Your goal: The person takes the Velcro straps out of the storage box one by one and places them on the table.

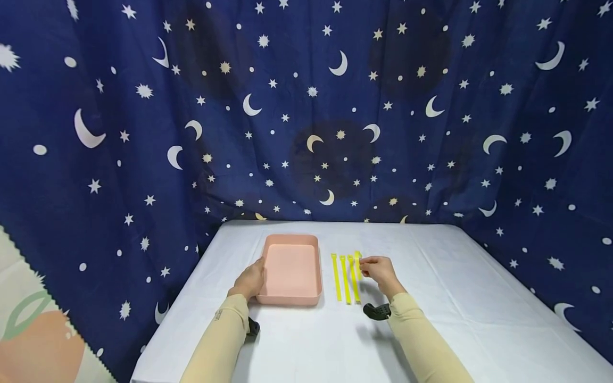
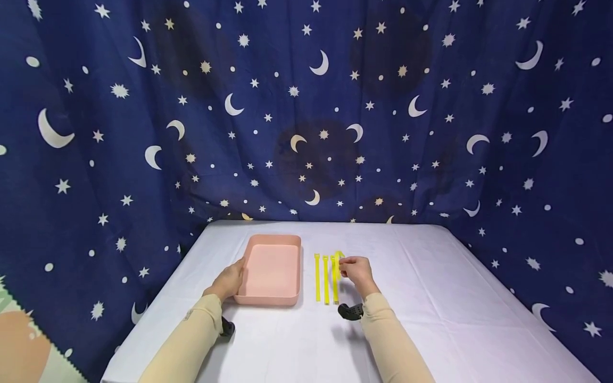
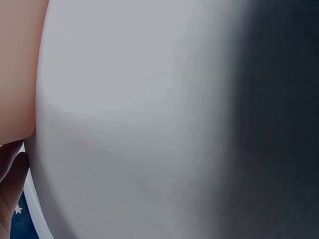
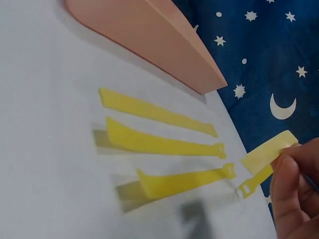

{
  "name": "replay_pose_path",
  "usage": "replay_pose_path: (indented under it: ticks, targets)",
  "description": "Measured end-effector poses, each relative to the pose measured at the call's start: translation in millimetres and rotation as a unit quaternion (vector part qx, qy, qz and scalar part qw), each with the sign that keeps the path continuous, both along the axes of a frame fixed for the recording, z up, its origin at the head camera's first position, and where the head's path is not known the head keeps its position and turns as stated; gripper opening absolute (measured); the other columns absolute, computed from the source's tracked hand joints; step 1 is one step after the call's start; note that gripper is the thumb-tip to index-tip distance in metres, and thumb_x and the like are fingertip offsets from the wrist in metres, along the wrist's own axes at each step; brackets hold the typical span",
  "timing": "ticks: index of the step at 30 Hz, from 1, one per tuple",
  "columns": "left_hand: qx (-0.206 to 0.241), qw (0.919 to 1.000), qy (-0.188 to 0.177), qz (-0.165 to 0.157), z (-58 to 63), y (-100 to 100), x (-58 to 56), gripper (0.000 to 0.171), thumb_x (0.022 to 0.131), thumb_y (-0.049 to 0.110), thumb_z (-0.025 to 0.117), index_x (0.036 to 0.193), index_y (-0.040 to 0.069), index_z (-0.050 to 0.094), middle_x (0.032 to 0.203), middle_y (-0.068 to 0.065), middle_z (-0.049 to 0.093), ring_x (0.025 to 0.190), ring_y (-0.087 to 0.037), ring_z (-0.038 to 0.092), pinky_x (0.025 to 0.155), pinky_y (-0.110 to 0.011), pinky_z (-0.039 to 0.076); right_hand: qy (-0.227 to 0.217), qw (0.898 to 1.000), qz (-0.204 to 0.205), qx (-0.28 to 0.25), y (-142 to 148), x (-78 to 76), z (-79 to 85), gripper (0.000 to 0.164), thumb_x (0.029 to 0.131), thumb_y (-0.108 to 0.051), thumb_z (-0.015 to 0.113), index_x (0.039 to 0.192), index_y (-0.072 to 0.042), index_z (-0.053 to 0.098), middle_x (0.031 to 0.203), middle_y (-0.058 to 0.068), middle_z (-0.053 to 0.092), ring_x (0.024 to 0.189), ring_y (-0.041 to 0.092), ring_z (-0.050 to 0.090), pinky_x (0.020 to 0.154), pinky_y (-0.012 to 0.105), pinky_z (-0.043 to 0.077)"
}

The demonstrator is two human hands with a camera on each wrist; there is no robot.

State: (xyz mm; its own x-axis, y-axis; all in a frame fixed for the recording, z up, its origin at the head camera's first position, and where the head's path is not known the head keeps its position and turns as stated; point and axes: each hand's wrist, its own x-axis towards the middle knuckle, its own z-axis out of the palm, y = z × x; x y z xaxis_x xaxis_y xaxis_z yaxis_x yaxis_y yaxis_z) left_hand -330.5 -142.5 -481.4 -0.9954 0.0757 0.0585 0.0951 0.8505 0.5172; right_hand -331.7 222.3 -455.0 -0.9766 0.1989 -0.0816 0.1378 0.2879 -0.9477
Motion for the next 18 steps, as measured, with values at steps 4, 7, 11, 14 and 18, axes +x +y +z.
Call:
replay_pose_path:
  ticks: [4,7,11,14,18]
  targets:
    - [0.002,1.0000,-0.004,0.004,1.7,0.1,0.9,0.049,0.109,0.017,0.033,0.156,0.004,0.031,0.159,-0.017,0.038,0.146,-0.036,0.038,0.122,-0.050,0.033,-0.006,1.000,-0.004,0.003,1.7,0.9,-2.6,0.029,0.094,-0.002,0.062,0.119,0.009,0.067,0.103,0.017,0.068,0.075,0.014,0.061,0.082,0.039,0.060]
    - [0.002,1.0000,-0.006,0.006,3.4,0.2,2.5,0.049,0.109,0.017,0.032,0.156,0.004,0.031,0.159,-0.017,0.038,0.146,-0.037,0.038,0.122,-0.051,0.034,-0.013,1.000,-0.008,0.003,2.5,1.4,-4.7,0.029,0.093,-0.002,0.062,0.119,0.010,0.066,0.103,0.017,0.068,0.076,0.015,0.061,0.074,0.032,0.059]
    - [0.006,0.9999,-0.008,0.004,5.8,0.4,4.6,0.049,0.109,0.017,0.032,0.156,0.003,0.031,0.160,-0.017,0.037,0.147,-0.037,0.037,0.123,-0.051,0.032,-0.018,1.000,-0.013,0.008,3.6,1.1,-9.0,0.029,0.094,-0.002,0.062,0.119,0.010,0.066,0.103,0.018,0.069,0.076,0.015,0.061,0.066,0.025,0.056]
    - [0.009,0.9999,-0.010,0.002,6.8,1.0,5.4,0.049,0.109,0.017,0.032,0.156,0.003,0.031,0.160,-0.017,0.037,0.147,-0.036,0.036,0.123,-0.050,0.031,-0.013,1.000,-0.012,0.008,5.0,1.6,-12.8,0.028,0.093,0.000,0.062,0.119,0.012,0.066,0.100,0.018,0.069,0.074,0.014,0.061,0.065,0.024,0.056]
    - [0.006,0.9999,-0.009,0.003,7.4,1.4,4.9,0.049,0.109,0.017,0.033,0.156,0.004,0.031,0.160,-0.017,0.037,0.146,-0.037,0.038,0.123,-0.051,0.033,-0.004,1.000,-0.008,0.002,6.9,2.8,-17.3,0.029,0.092,0.002,0.062,0.118,0.015,0.064,0.097,0.018,0.070,0.071,0.012,0.061,0.065,0.026,0.057]
